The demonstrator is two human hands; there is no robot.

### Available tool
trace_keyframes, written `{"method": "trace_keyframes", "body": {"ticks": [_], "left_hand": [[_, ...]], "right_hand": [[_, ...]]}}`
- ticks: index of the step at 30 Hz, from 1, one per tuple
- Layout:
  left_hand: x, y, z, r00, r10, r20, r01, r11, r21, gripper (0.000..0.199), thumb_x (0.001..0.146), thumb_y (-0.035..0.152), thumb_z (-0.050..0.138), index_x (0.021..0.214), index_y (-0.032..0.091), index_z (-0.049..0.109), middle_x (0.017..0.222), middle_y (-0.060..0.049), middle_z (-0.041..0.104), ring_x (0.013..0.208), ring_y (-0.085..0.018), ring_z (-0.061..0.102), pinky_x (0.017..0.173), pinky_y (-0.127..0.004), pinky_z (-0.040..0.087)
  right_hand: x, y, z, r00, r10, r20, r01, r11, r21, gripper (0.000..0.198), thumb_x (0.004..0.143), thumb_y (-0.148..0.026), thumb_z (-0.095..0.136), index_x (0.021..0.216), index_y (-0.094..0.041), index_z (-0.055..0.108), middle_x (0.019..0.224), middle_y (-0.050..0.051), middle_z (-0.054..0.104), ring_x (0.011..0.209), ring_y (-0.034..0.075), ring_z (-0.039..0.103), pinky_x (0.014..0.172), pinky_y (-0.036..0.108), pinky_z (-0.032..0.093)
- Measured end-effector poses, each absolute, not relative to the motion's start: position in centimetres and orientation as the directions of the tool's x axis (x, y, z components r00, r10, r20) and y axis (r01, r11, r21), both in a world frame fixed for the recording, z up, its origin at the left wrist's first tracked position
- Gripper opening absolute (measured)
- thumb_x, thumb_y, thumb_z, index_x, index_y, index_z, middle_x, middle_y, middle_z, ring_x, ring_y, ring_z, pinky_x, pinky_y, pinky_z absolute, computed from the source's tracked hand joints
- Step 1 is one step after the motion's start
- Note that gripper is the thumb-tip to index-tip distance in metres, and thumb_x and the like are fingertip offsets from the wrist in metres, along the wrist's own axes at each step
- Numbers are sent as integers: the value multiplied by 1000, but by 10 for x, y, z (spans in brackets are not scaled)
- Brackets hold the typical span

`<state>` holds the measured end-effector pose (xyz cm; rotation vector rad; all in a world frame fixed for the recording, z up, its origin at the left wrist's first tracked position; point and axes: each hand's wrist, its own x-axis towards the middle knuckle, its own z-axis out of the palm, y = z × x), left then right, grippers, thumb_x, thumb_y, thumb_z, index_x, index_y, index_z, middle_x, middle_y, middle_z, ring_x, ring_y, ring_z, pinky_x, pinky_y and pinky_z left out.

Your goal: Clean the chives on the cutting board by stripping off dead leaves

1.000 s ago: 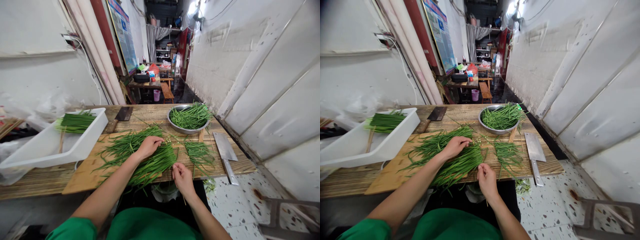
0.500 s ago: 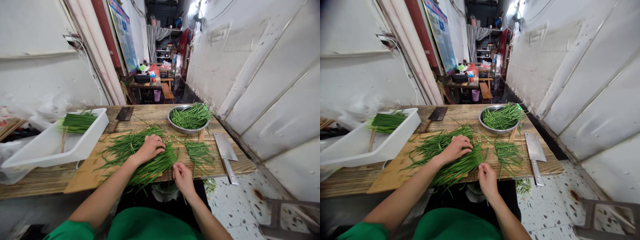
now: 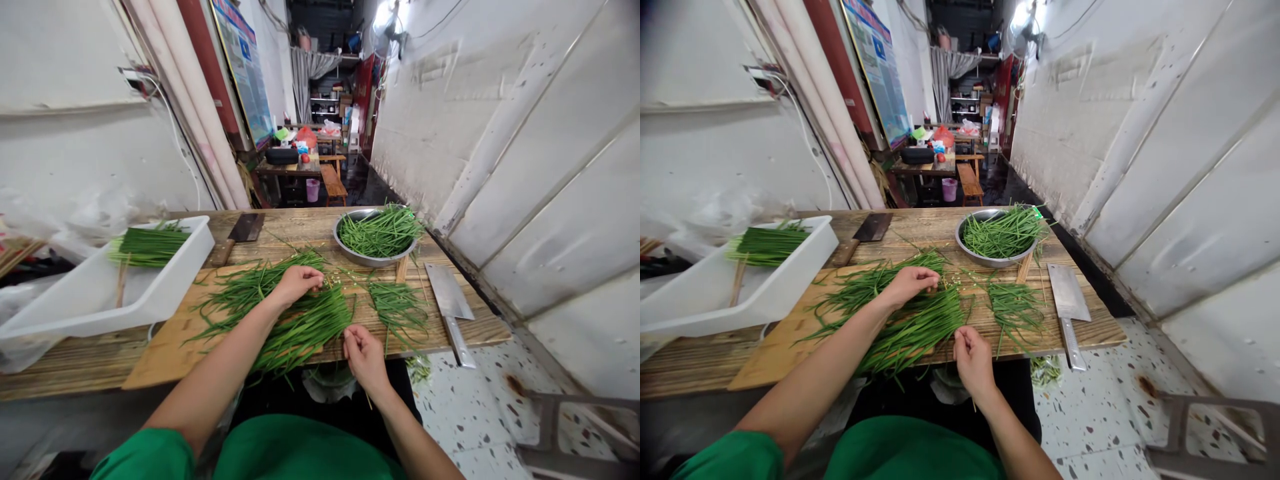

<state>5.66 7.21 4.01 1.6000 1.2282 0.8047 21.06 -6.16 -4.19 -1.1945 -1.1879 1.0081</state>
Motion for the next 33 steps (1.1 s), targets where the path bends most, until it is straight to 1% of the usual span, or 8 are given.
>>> {"method": "trace_keyframes", "body": {"ticks": [4, 11, 18, 23, 26, 29, 31, 33], "left_hand": [[58, 72, 41, 271, 960, -71, 337, -25, 941, 21, 66, 24, 62, 79, 9, 66, 61, -1, 63, 50, -8, 50, 54, -20, 42], [58, 74, 37, 227, 972, -67, 343, -15, 939, 18, 67, 21, 60, 78, 8, 67, 59, -1, 63, 48, -7, 49, 52, -20, 41], [58, 73, 37, 251, 967, -43, 363, -53, 930, 24, 67, 24, 60, 83, 9, 68, 62, -2, 66, 50, -8, 51, 54, -20, 43], [57, 74, 35, 265, 964, -15, 430, -104, 897, 25, 68, 26, 58, 84, 11, 69, 68, -4, 68, 52, -10, 54, 55, -21, 44], [55, 75, 33, 295, 955, 16, 485, -164, 859, 26, 70, 28, 57, 86, 11, 70, 71, -4, 69, 56, -13, 57, 58, -23, 45], [54, 74, 33, 340, 935, 95, 547, -279, 789, 24, 72, 29, 56, 87, 15, 70, 78, -4, 70, 69, -16, 61, 69, -26, 46], [54, 69, 34, 404, 903, 146, 572, -374, 730, 21, 73, 27, 56, 85, 17, 70, 84, -4, 70, 78, -17, 61, 77, -27, 45], [54, 62, 36, 504, 847, 168, 568, -471, 674, 20, 75, 26, 54, 85, 18, 71, 86, -5, 69, 82, -17, 60, 79, -27, 43]], "right_hand": [[210, -62, -41, 126, 985, 121, 28, 118, -993, 30, 82, -46, 46, 72, -18, 53, 44, -6, 43, 35, 8, 39, 33, 18, 27], [211, -62, -42, 111, 987, 118, 20, 116, -993, 28, 83, -44, 46, 72, -18, 52, 45, -6, 43, 35, 8, 38, 33, 18, 27], [211, -62, -43, 92, 991, 101, 23, 100, -995, 27, 84, -42, 44, 74, -18, 51, 46, -7, 42, 34, 7, 35, 33, 19, 25], [211, -61, -43, 88, 990, 108, 24, 107, -994, 26, 85, -40, 43, 74, -18, 51, 46, -7, 41, 36, 8, 35, 35, 19, 26], [211, -61, -43, 95, 988, 118, 32, 115, -993, 26, 85, -40, 43, 74, -18, 51, 46, -6, 41, 38, 8, 37, 36, 19, 27], [210, -61, -42, 103, 986, 129, 53, 124, -991, 27, 85, -40, 43, 72, -18, 51, 46, -6, 41, 39, 8, 38, 37, 19, 29], [210, -61, -42, 106, 986, 131, 61, 125, -990, 28, 85, -41, 43, 72, -18, 51, 45, -6, 42, 38, 8, 38, 37, 19, 29], [210, -61, -43, 109, 985, 131, 59, 125, -990, 28, 85, -42, 43, 73, -18, 52, 45, -6, 42, 37, 8, 38, 36, 19, 28]]}}
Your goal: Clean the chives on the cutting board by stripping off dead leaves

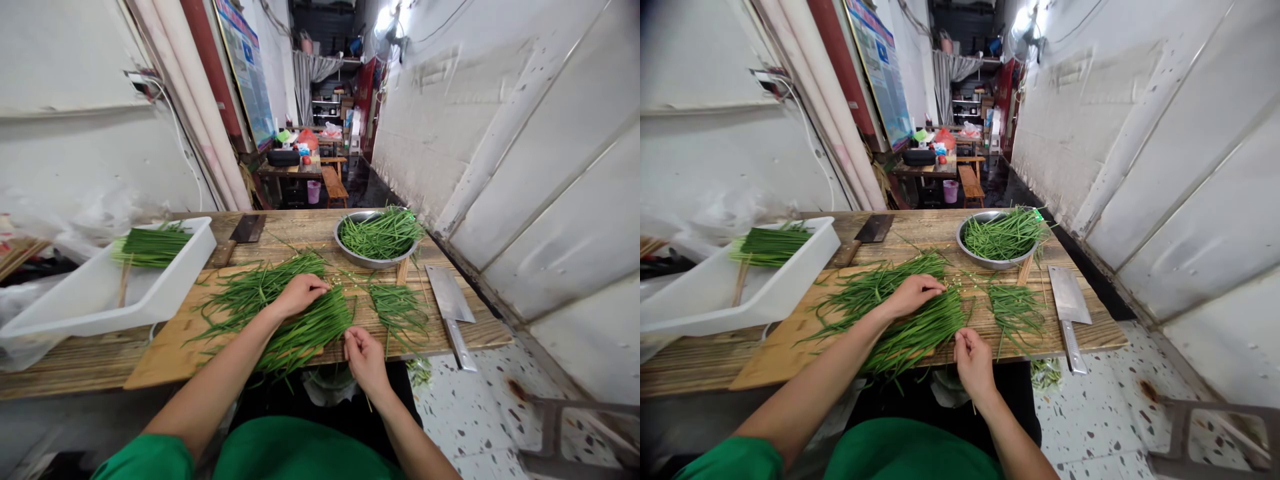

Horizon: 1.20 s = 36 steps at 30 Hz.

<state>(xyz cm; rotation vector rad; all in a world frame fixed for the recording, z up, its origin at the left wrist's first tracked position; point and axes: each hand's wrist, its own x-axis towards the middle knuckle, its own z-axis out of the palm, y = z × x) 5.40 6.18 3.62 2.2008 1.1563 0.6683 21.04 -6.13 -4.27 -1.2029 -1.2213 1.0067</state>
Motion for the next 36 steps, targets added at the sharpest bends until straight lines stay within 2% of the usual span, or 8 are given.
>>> {"method": "trace_keyframes", "body": {"ticks": [4, 10, 17, 20, 24, 27, 30, 36], "left_hand": [[45, 52, 41, 588, 778, 219, 568, -591, 573, 24, 81, 26, 49, 93, 21, 69, 91, -5, 67, 86, -16, 58, 81, -28, 41], [14, 80, 51, 303, 900, 314, 832, -410, 374, 22, 79, 29, 50, 86, 19, 69, 89, -6, 66, 87, -20, 56, 80, -30, 39], [29, 109, 37, 405, 875, 265, 843, -469, 262, 13, 68, 25, 62, 77, 18, 69, 74, -6, 62, 78, -21, 54, 74, -30, 38], [34, 112, 35, 364, 892, 267, 832, -441, 337, 11, 68, 25, 61, 70, 18, 68, 72, -6, 61, 75, -20, 54, 72, -29, 38], [36, 105, 43, 353, 900, 257, 742, -436, 508, 18, 70, 31, 58, 76, 19, 70, 76, -4, 66, 72, -17, 56, 67, -25, 39], [39, 96, 48, 373, 917, 142, 701, -379, 604, 21, 70, 34, 57, 76, 19, 70, 67, -1, 67, 60, -14, 56, 58, -23, 38], [41, 89, 46, 393, 918, 52, 681, -329, 655, 22, 67, 33, 59, 76, 17, 71, 62, -1, 67, 55, -14, 56, 54, -22, 38], [43, 86, 39, 357, 933, 34, 613, -262, 745, 27, 66, 33, 59, 83, 16, 71, 63, -1, 69, 58, -15, 60, 58, -23, 42]], "right_hand": [[211, -62, -45, 130, 982, 140, 51, 134, -990, 28, 83, -43, 46, 72, -18, 53, 44, -6, 43, 37, 8, 38, 36, 18, 29], [210, -62, -47, 133, 982, 132, 42, 127, -991, 31, 82, -46, 46, 72, -18, 55, 44, -6, 44, 36, 8, 38, 34, 18, 28], [210, -61, -46, 135, 982, 134, 53, 128, -990, 31, 82, -47, 46, 72, -18, 55, 44, -5, 45, 35, 8, 38, 32, 18, 27], [211, -62, -45, 129, 982, 139, 55, 133, -990, 31, 82, -46, 46, 71, -18, 54, 44, -5, 45, 36, 9, 39, 33, 18, 28], [211, -61, -44, 117, 982, 149, 62, 143, -988, 29, 83, -43, 45, 71, -18, 53, 45, -5, 44, 39, 9, 41, 37, 19, 31], [211, -61, -43, 105, 983, 149, 72, 142, -987, 27, 84, -40, 44, 72, -18, 52, 45, -5, 43, 40, 9, 41, 39, 20, 32], [211, -60, -41, 100, 985, 139, 67, 133, -989, 26, 85, -39, 44, 72, -18, 50, 46, -6, 42, 39, 9, 39, 39, 20, 31], [210, -61, -39, 98, 988, 119, 43, 116, -992, 27, 85, -41, 44, 71, -18, 49, 45, -6, 41, 37, 8, 36, 35, 18, 27]]}}
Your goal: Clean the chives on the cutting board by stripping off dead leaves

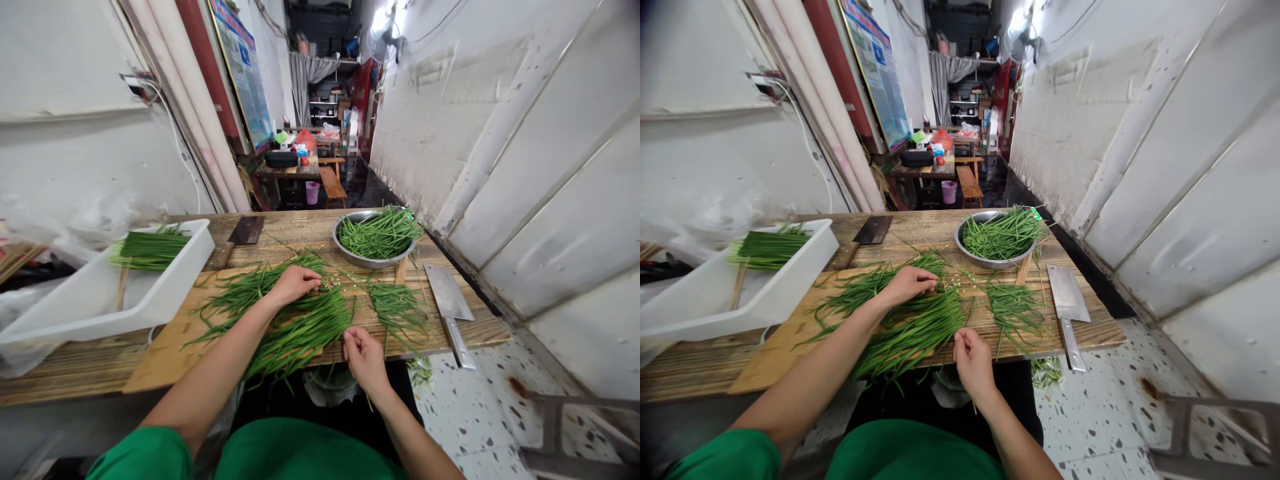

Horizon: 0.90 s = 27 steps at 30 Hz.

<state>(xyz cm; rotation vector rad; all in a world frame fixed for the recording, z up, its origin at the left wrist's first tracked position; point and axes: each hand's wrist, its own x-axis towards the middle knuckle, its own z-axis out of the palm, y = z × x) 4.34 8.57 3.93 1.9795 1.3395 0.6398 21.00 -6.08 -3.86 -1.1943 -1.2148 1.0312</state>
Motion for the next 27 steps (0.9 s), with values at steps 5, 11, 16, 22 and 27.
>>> {"method": "trace_keyframes", "body": {"ticks": [5, 11, 16, 22, 27], "left_hand": [[45, 84, 39, 375, 926, 31, 576, -260, 775, 27, 68, 32, 58, 85, 16, 70, 66, -1, 69, 63, -16, 62, 63, -24, 45], [43, 84, 38, 387, 922, 20, 563, -253, 787, 26, 68, 29, 57, 85, 15, 70, 67, -2, 69, 60, -15, 62, 60, -22, 45], [43, 83, 38, 388, 922, 12, 544, -239, 805, 21, 66, 28, 60, 79, 15, 71, 66, -2, 69, 58, -14, 61, 60, -23, 45], [41, 83, 43, 416, 897, -148, 412, -40, 910, 30, 68, 26, 60, 93, 11, 66, 79, -7, 71, 65, -13, 63, 68, -26, 48], [33, 91, 46, 516, 821, -244, 339, 65, 938, 38, 66, 26, 64, 100, 10, 62, 88, -10, 69, 70, -13, 63, 73, -28, 46]], "right_hand": [[210, -61, -40, 91, 991, 99, 19, 98, -995, 29, 84, -44, 44, 71, -18, 49, 45, -7, 42, 33, 7, 34, 31, 18, 24], [210, -60, -41, 97, 990, 105, 27, 103, -994, 29, 84, -43, 44, 71, -18, 50, 44, -7, 41, 34, 8, 35, 33, 19, 26], [210, -60, -42, 99, 988, 118, 38, 114, -993, 28, 85, -41, 44, 72, -18, 50, 45, -7, 41, 36, 7, 35, 36, 19, 27], [211, -62, -42, 95, 990, 102, 42, 98, -994, 29, 85, -43, 44, 73, -18, 51, 45, -7, 42, 33, 7, 34, 33, 19, 25], [211, -61, -44, 101, 988, 118, 46, 114, -992, 29, 84, -43, 44, 73, -17, 53, 45, -6, 42, 34, 7, 35, 33, 18, 26]]}}
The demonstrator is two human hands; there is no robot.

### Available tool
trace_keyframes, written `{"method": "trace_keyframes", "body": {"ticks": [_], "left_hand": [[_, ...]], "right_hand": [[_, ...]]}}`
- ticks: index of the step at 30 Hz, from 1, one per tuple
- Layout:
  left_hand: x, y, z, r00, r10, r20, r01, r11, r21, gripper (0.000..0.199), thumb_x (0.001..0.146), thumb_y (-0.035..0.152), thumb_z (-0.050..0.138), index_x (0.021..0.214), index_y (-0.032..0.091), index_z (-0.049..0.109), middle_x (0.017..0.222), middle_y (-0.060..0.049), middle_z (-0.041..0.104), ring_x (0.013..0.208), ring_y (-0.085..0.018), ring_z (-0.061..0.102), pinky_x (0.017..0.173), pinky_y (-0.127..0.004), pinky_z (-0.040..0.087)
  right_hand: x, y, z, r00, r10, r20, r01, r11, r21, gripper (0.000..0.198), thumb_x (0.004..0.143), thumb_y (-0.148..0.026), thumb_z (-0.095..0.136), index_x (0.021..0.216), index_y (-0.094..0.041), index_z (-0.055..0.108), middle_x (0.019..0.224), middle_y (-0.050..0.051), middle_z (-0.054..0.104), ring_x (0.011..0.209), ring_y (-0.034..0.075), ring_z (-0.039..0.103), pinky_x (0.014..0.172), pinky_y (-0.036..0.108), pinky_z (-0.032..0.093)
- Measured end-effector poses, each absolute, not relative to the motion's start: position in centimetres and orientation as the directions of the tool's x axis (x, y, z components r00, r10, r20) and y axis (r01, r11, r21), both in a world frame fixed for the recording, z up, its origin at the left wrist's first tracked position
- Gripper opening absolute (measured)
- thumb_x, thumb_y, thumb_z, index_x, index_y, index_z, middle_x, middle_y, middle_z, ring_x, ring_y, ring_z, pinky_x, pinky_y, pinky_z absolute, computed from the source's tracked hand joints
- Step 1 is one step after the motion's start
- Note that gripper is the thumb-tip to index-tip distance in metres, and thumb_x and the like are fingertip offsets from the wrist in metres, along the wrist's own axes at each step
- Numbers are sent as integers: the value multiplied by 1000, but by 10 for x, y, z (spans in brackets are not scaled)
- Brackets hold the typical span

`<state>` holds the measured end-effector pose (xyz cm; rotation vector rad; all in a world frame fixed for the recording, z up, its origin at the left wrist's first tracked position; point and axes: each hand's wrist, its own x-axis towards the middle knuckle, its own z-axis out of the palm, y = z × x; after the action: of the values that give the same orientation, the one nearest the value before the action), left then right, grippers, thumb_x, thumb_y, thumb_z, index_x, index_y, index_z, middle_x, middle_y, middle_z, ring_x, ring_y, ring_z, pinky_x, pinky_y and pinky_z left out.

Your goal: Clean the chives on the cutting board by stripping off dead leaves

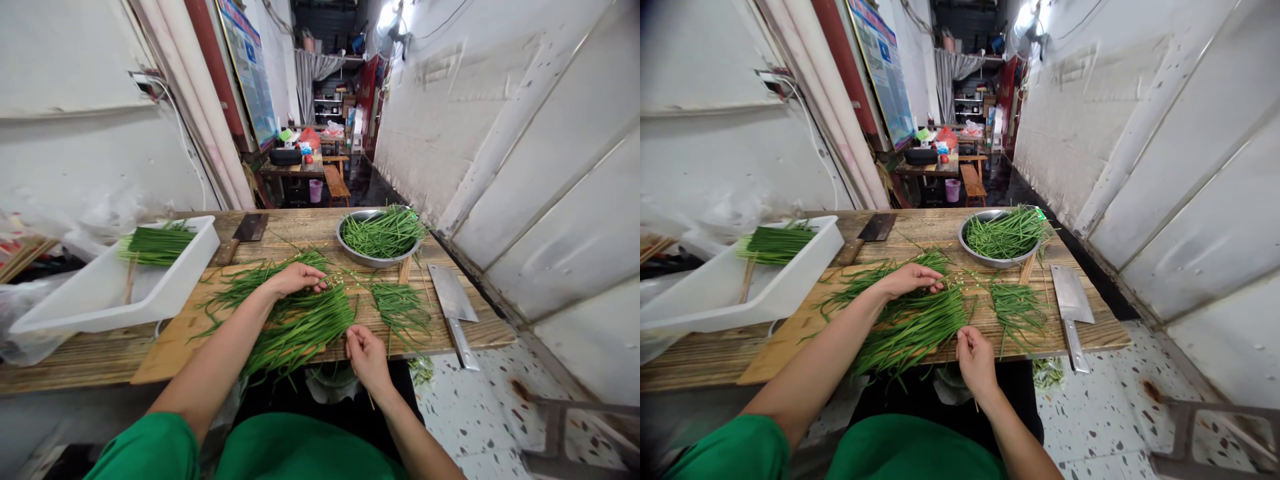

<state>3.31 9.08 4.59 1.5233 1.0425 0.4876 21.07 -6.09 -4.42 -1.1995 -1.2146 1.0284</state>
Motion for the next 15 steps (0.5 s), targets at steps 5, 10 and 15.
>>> {"method": "trace_keyframes", "body": {"ticks": [5, 10, 15], "left_hand": [[32, 93, 47, 527, 814, -245, 315, 81, 946, 39, 66, 25, 65, 100, 8, 61, 85, -10, 70, 64, -11, 61, 70, -27, 46], [34, 94, 41, 479, 859, -182, 349, 4, 937, 32, 65, 21, 63, 95, 9, 64, 83, -9, 70, 62, -11, 60, 60, -22, 44], [37, 92, 40, 437, 888, -147, 360, -22, 933, 29, 63, 16, 60, 91, 9, 67, 79, -7, 71, 68, -13, 63, 67, -24, 47]], "right_hand": [[210, -60, -46, 120, 984, 135, 47, 131, -990, 29, 83, -44, 45, 72, -18, 54, 44, -6, 43, 35, 8, 38, 35, 19, 29], [210, -60, -44, 134, 980, 144, 51, 138, -989, 30, 82, -44, 46, 69, -18, 55, 42, -6, 44, 35, 9, 40, 35, 19, 30], [210, -61, -44, 143, 979, 143, 57, 136, -989, 32, 82, -46, 46, 71, -18, 56, 42, -6, 44, 34, 9, 39, 33, 19, 29]]}}
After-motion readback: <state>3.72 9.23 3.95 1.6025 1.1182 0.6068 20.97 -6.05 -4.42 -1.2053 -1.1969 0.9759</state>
